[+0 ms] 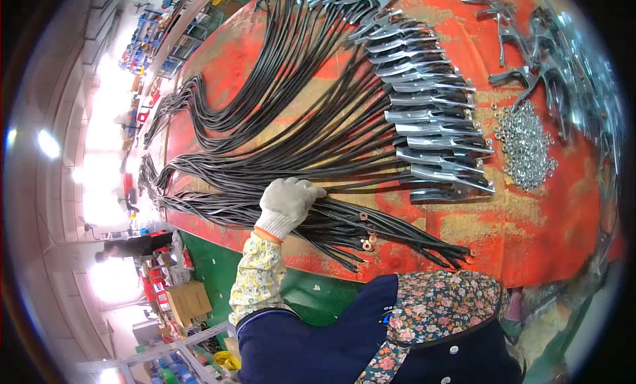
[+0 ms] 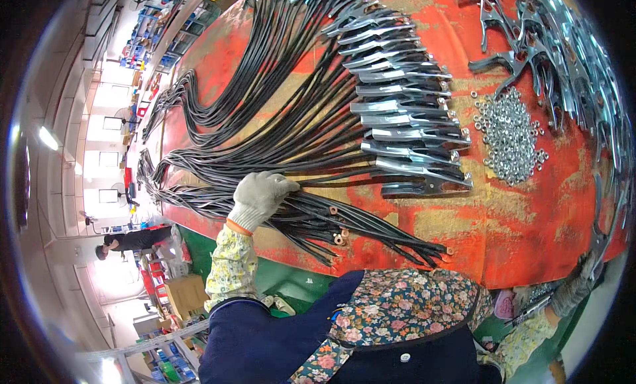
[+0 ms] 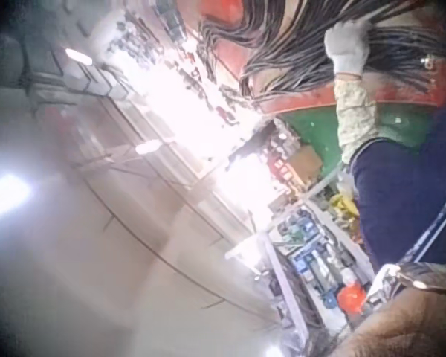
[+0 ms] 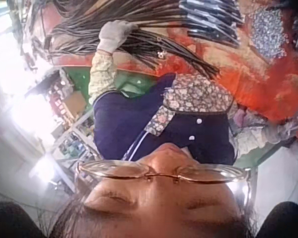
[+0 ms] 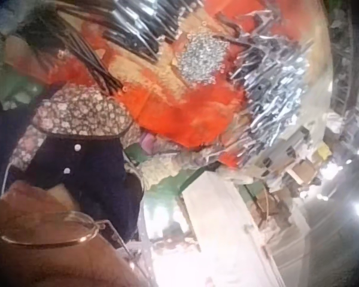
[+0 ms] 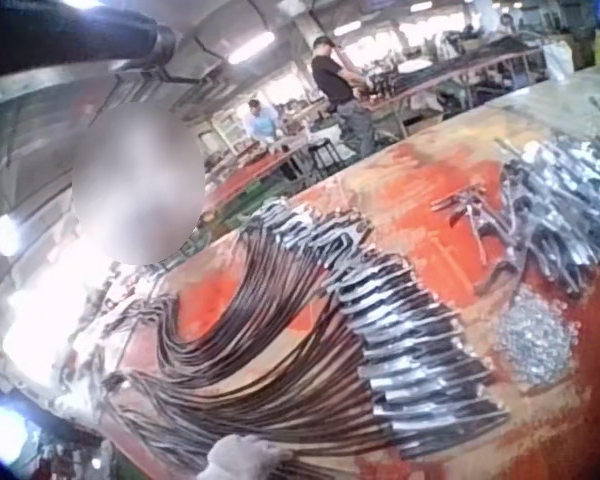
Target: The person assembles metal spring clamps by attaching electrical wires, then securing them with washers and nuts using a pneumatic screwdriver.
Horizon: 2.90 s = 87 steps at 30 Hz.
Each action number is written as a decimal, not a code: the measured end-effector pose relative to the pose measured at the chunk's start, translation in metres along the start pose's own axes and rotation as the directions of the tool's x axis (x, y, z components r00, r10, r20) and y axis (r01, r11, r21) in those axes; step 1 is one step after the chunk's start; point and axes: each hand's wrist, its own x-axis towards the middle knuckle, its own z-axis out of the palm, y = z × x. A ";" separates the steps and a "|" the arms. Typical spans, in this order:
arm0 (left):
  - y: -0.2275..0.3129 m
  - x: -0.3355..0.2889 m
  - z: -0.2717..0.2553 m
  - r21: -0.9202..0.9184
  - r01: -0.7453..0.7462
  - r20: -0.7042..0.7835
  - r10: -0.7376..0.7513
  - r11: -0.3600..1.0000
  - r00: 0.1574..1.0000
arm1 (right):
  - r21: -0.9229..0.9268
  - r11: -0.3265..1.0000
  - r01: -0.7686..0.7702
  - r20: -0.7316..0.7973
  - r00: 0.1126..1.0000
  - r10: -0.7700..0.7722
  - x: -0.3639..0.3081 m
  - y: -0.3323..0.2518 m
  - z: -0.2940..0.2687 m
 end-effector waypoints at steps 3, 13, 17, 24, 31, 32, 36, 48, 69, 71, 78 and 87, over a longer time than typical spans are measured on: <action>0.013 0.024 -0.018 0.012 -0.190 0.072 0.189 0.982 0.979 | -0.063 0.997 -0.050 -0.125 0.991 0.042 -0.020 0.092 -0.035; 0.044 0.050 -0.049 -0.094 -0.347 -0.004 0.348 0.933 0.938 | 0.324 0.933 -0.159 -0.386 0.878 0.284 -0.076 0.222 -0.073; 0.132 0.067 -0.044 -0.533 -0.467 -0.170 0.451 0.706 0.876 | 0.581 0.768 -0.269 -0.250 0.840 0.482 -0.075 0.172 -0.056; 0.162 0.093 -0.058 -0.701 -0.163 0.296 0.492 0.694 0.819 | 0.683 0.688 -0.246 -0.209 0.836 0.507 -0.080 0.133 -0.046; 0.155 0.092 -0.058 -0.877 -0.248 -0.031 0.466 0.412 0.884 | 0.733 0.627 -0.261 0.046 0.940 0.338 -0.091 0.126 -0.026; 0.154 0.092 -0.060 -0.877 -0.254 -0.037 0.472 0.407 0.881 | 0.624 0.685 -0.377 0.161 0.919 0.360 -0.083 0.105 -0.025; 0.150 0.089 -0.067 -0.879 -0.317 -0.116 0.487 0.355 0.866 | 0.386 0.878 -0.282 0.354 0.924 0.141 -0.077 0.082 -0.008; 0.139 0.079 -0.056 -0.844 -0.466 -0.306 0.475 0.266 0.825 | 0.348 0.936 0.062 0.558 0.788 -0.260 -0.057 0.060 0.029; 0.123 0.075 -0.035 -0.896 -0.329 -0.192 0.408 0.297 0.893 | 0.578 0.724 -0.377 0.666 0.730 -0.151 -0.054 0.042 0.062; 0.128 0.072 -0.042 -0.817 -0.422 -0.280 0.370 0.393 0.886 | 0.572 0.735 -0.365 0.668 0.727 -0.158 -0.053 0.038 0.060; 0.131 0.069 -0.041 -0.724 -0.479 -0.334 0.355 0.497 0.873 | 0.594 0.599 -0.537 0.721 0.686 -0.099 -0.058 0.045 0.065; 0.133 0.069 -0.043 -0.767 -0.441 -0.274 0.383 0.467 0.882 | 0.495 0.665 -0.559 0.722 0.691 0.043 -0.064 0.042 0.071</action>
